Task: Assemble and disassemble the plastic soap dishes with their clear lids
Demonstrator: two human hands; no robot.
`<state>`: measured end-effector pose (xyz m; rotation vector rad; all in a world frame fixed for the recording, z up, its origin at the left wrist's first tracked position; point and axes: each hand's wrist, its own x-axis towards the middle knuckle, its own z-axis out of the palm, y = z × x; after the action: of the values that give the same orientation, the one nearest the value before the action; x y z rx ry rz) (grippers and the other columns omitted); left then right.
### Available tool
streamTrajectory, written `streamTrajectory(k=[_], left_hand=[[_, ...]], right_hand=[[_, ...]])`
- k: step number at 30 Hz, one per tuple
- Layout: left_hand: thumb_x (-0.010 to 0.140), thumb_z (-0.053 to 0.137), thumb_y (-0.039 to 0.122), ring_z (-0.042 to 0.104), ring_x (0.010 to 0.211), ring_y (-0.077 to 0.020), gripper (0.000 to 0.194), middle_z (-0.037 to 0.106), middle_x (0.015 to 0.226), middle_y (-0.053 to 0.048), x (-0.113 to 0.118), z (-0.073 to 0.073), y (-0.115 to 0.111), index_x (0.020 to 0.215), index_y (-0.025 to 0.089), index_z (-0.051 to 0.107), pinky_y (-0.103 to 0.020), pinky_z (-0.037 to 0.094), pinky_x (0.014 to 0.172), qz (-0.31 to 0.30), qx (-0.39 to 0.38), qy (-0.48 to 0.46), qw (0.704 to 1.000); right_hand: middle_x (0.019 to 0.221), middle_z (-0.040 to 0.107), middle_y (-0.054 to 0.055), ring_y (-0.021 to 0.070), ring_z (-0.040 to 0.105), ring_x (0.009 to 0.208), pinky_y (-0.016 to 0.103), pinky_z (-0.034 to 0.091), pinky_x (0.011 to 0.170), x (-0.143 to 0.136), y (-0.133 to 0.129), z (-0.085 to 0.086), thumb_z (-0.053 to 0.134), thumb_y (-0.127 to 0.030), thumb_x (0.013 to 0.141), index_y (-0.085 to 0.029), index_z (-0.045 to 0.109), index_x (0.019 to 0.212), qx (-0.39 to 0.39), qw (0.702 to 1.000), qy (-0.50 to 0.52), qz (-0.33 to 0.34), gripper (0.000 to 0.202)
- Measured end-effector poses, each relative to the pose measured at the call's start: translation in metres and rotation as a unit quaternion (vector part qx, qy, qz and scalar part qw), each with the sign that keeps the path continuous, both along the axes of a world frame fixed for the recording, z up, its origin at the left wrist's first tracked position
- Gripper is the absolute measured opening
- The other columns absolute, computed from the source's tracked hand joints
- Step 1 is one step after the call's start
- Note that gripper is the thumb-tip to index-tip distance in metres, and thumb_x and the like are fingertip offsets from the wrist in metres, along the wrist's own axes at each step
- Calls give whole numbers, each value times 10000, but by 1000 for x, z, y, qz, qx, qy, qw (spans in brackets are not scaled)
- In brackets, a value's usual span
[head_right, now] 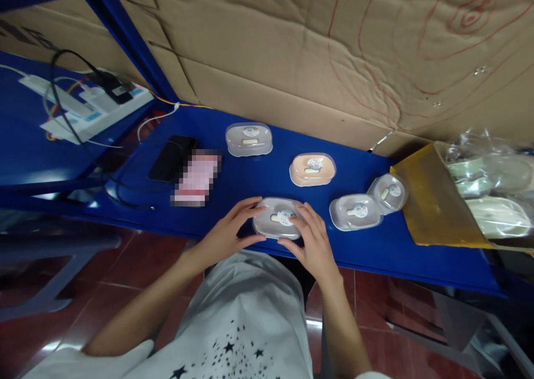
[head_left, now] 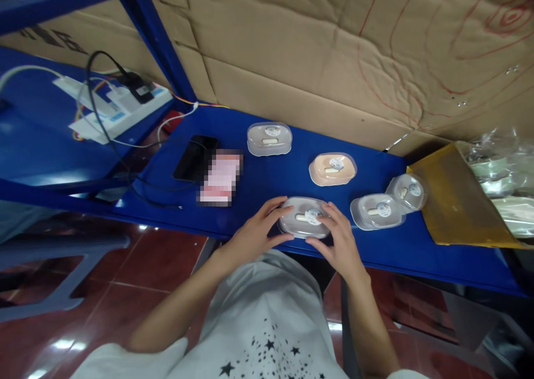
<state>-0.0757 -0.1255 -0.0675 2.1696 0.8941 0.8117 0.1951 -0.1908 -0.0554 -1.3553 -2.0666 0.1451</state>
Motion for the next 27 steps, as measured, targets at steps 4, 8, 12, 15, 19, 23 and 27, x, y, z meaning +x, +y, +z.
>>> streamTrajectory(k=[4, 8, 12, 15, 19, 23, 27], left_hand=[[982, 778, 384, 552, 1489, -304, 629, 494, 1623, -94, 1, 0, -2, 1530, 367, 469, -529, 491, 1239, 11, 18, 3, 1000], [980, 756, 361, 553, 1474, -324, 580, 524, 1579, -147, 3, 7, 0, 1487, 277, 488, -533, 489, 1227, 68, 73, 34, 994], [964, 759, 374, 561, 1431, -387, 540, 532, 1540, -197, 12, 22, 20, 1424, 205, 534, -552, 505, 1178, 183, 112, 137, 967], [1009, 687, 427, 611, 1328, -418, 526, 545, 1501, -227, 23, 36, 44, 1441, 163, 541, -543, 538, 1085, 234, 121, 232, 936], [1033, 634, 458, 579, 1357, -441, 570, 499, 1560, -249, 38, 53, 76, 1485, 134, 511, -526, 513, 1081, 226, 130, 305, 916], [1020, 657, 468, 497, 1467, -429, 593, 442, 1641, -211, 50, 67, 107, 1511, 175, 499, -520, 443, 1167, 155, 135, 318, 925], [996, 693, 475, 551, 1406, -416, 586, 558, 1519, -190, 67, 73, 136, 1480, 184, 534, -538, 408, 1176, 100, 107, 318, 937]], right_hand=[[1590, 592, 128, 366, 455, 1574, 652, 464, 1211, -3, 0, -1, 753, -431, 1000, -322, 508, 1510, 7, 1000, -19, -8, 576], [1669, 518, 124, 360, 392, 1612, 639, 407, 1248, -2, -12, 2, 696, -421, 1039, -325, 450, 1592, 22, 995, -81, -47, 612], [1608, 584, 117, 354, 482, 1551, 596, 410, 1232, 23, -34, 4, 644, -322, 1056, -329, 480, 1588, 93, 982, -69, -152, 556], [1643, 540, 142, 399, 410, 1588, 633, 364, 1233, 59, -43, 6, 613, -335, 1062, -314, 489, 1593, 89, 961, -95, -244, 546], [1682, 495, 134, 413, 390, 1590, 641, 349, 1215, 106, -37, 14, 595, -440, 1072, -328, 419, 1647, 1, 963, -147, -225, 612], [1543, 621, 111, 378, 573, 1389, 565, 432, 1105, 129, -8, 28, 609, -473, 1066, -362, 555, 1554, -26, 972, -181, -148, 503], [1434, 632, 145, 391, 568, 1371, 597, 424, 1122, 132, 40, 41, 698, -556, 995, -329, 637, 1473, -59, 982, -160, -85, 533]])
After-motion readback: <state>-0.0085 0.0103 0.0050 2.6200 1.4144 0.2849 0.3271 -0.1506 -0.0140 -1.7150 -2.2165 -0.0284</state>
